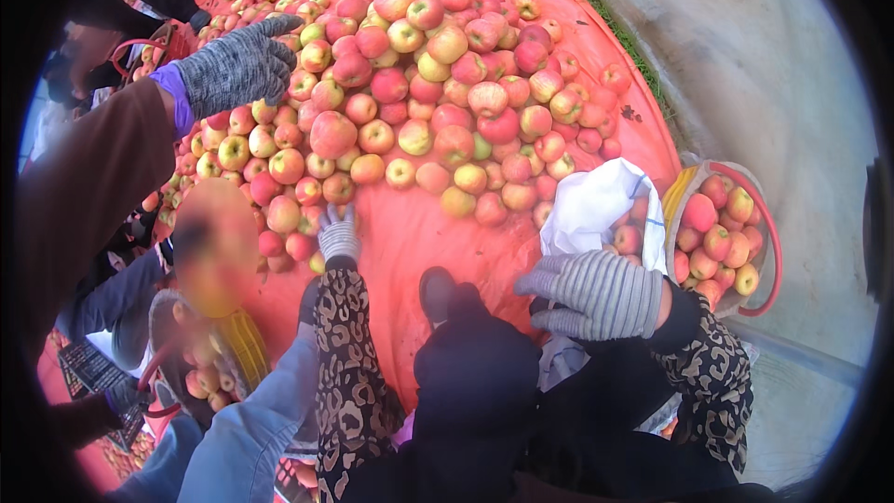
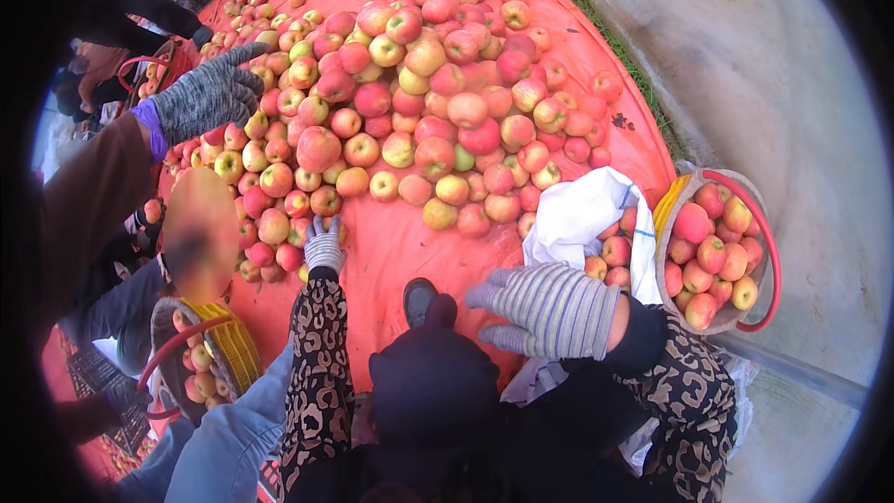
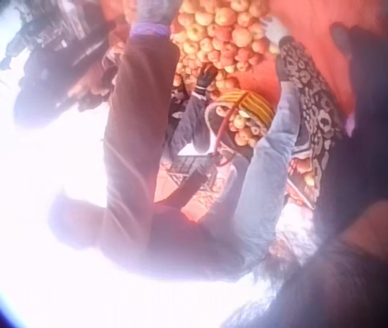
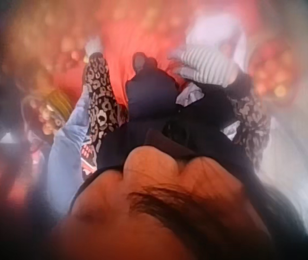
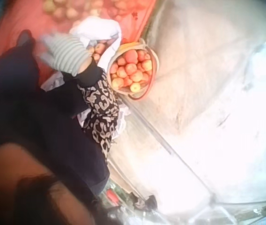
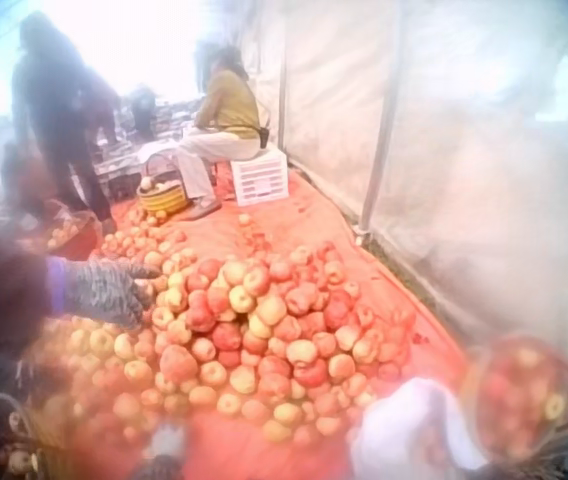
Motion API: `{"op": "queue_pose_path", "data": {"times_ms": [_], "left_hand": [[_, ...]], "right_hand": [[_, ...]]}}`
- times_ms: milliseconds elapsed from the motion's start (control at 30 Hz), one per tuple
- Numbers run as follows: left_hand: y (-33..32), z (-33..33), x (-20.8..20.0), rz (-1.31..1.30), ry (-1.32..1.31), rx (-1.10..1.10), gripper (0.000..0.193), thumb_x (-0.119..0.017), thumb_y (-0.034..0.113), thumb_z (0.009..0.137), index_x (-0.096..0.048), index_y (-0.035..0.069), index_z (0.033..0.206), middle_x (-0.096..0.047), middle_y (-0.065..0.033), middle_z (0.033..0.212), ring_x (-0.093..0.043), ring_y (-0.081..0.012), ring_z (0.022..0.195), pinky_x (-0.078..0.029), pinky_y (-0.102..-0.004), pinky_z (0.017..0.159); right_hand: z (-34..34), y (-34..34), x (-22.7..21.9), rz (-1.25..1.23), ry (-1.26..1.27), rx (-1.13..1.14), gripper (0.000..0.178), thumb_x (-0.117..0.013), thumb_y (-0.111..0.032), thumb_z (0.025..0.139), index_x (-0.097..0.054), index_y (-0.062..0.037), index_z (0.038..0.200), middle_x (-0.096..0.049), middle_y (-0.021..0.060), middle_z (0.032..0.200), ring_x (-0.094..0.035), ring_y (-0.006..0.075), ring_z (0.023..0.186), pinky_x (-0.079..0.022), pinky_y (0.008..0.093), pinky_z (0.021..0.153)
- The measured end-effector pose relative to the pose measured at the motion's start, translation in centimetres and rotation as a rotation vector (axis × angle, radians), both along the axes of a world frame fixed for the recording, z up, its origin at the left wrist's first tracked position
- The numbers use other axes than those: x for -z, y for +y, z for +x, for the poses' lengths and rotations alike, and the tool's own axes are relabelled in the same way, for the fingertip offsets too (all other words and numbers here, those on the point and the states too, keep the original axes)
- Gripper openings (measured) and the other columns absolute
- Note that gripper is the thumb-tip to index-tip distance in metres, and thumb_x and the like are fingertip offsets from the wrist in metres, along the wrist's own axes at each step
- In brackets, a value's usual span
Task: The person sorts red and yellow apples from a large pile on a red tarp, picking them up by hand and placing them into a white sack and nearby baskets. The person works alongside others in an outdoor setting.
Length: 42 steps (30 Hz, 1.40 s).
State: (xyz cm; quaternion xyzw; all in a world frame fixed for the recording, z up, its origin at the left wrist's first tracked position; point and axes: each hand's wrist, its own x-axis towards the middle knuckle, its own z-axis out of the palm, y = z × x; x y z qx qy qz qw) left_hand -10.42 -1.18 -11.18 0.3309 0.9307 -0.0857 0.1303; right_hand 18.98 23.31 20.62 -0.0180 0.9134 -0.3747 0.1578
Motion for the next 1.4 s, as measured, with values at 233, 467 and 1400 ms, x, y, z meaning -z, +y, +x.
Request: {"op": "queue_pose_path", "data": {"times_ms": [233, 467, 1400], "left_hand": [[3.5, -2.0, -2.5, -0.155, -0.346, -0.111, 0.069, -0.065, 0.049, 0.076, -0.046, 0.008, 0.128, -0.039, -0.0271, 0.134, -0.047, -0.0416, 0.118, -0.045, -0.0460, 0.092], [4.4, -1.5, -2.3, -0.040, -0.411, 0.074, 0.065, -0.061, 0.051, 0.080, -0.048, 0.006, 0.125, -0.047, -0.0228, 0.127, -0.055, -0.0366, 0.109, -0.046, -0.0455, 0.090], [10.4, -1.8, 0.2, -0.313, -0.557, -0.098, 0.099, -0.083, 0.043, 0.058, -0.036, 0.000, 0.133, -0.043, -0.0253, 0.132, -0.048, -0.0385, 0.119, -0.043, -0.0435, 0.097]], "right_hand": [[-0.4, 0.6, 0.6, -0.126, -0.154, -0.010, 0.039, -0.059, -0.032, 0.087, -0.054, -0.0060, 0.117, -0.061, 0.0158, 0.101, -0.062, 0.0354, 0.087, -0.050, 0.0423, 0.074], [-3.7, 4.4, 6.6, -0.089, -0.191, 0.060, 0.038, -0.059, -0.032, 0.087, -0.055, -0.0082, 0.116, -0.062, 0.0170, 0.097, -0.061, 0.0354, 0.091, -0.049, 0.0405, 0.077], [-36.4, 31.2, 20.4, 0.326, 0.148, 0.791, 0.057, -0.050, -0.048, 0.087, -0.051, -0.0072, 0.126, -0.056, 0.0237, 0.121, -0.056, 0.0379, 0.110, -0.045, 0.0404, 0.094]]}}
